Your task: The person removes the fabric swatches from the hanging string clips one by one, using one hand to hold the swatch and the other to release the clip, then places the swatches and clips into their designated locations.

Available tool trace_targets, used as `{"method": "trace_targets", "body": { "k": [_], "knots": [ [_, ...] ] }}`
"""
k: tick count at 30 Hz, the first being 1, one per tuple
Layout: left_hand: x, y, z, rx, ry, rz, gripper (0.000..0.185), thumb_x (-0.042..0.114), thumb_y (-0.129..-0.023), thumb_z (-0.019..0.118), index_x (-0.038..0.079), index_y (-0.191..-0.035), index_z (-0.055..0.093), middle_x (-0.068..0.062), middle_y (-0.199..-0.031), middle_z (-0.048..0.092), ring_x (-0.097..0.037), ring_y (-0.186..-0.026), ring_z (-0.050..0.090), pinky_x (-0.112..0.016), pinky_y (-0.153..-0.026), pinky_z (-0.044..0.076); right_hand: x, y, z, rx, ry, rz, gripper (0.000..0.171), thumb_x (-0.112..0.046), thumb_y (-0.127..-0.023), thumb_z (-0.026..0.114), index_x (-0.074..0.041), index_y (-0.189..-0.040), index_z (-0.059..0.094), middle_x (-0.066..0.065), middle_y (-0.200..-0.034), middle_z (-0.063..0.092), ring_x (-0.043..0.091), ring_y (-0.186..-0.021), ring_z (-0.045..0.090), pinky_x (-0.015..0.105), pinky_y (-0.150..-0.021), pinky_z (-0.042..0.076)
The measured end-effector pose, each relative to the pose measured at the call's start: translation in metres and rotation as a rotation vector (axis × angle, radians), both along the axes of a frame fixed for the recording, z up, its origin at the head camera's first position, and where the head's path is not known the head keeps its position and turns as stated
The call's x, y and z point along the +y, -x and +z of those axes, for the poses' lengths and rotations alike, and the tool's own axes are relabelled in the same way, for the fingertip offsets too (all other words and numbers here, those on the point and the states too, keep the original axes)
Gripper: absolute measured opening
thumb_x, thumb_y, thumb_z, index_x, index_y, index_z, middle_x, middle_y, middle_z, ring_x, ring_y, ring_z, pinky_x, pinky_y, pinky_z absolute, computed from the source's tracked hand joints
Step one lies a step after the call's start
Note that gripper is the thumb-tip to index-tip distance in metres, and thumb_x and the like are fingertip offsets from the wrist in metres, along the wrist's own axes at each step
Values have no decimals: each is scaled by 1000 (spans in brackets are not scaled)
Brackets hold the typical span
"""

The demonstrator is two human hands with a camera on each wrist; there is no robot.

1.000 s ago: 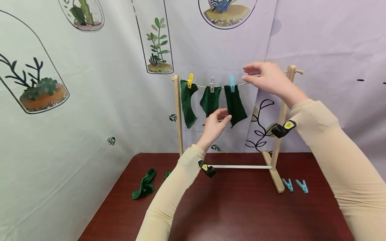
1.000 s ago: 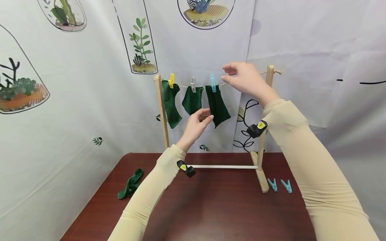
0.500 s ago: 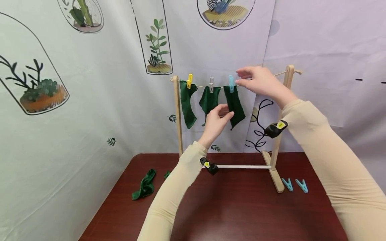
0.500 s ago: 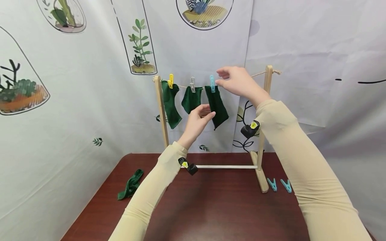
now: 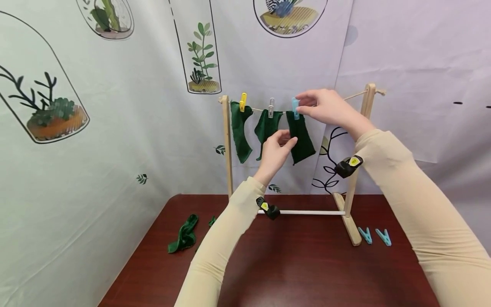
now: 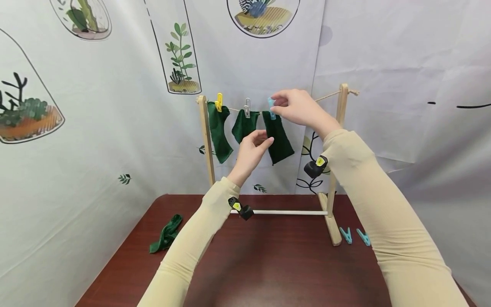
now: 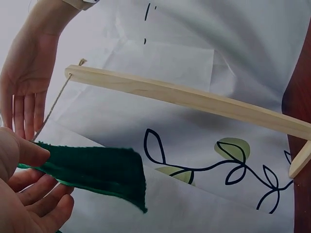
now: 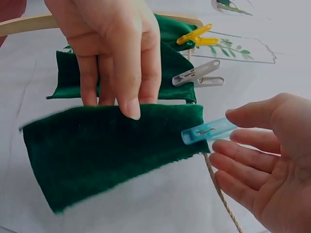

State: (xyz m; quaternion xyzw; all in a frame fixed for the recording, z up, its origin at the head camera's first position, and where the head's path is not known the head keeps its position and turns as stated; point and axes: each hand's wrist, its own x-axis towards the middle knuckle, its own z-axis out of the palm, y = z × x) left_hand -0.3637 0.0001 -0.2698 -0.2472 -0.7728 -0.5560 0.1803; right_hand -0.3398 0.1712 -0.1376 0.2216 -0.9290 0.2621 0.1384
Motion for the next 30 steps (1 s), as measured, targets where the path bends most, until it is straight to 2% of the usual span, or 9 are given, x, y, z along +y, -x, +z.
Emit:
{"method": "trace_targets", "body": {
  "k": [11,21,30],
  "knots": [
    [5,5,4,-6,-25,31,34,26,-101,65,5,-127,66,-8,-117,69,-18,-103,64,-27,-83,55,-6,6,-3,6,18,6,53,-28,-103,56,-3,-149,46,23,-143,54,39,-131,52,55,-105,41],
    [6,9,5,23,-17,58,25,24,-101,64,3,-114,70,-9,-100,70,-18,-87,62,-25,-73,53,-7,7,-1,-23,46,-14,58,-30,-103,56,-4,-152,42,23,-146,50,39,-135,48,56,-106,41],
    [0,9,14,32,-55,57,27,23,-101,65,1,-116,70,-11,-103,71,-19,-90,62,-27,-78,54,-6,7,-2,-3,39,-20,54,-32,-103,56,-4,-148,47,23,-139,56,38,-130,52,55,-103,42]
  ]
}}
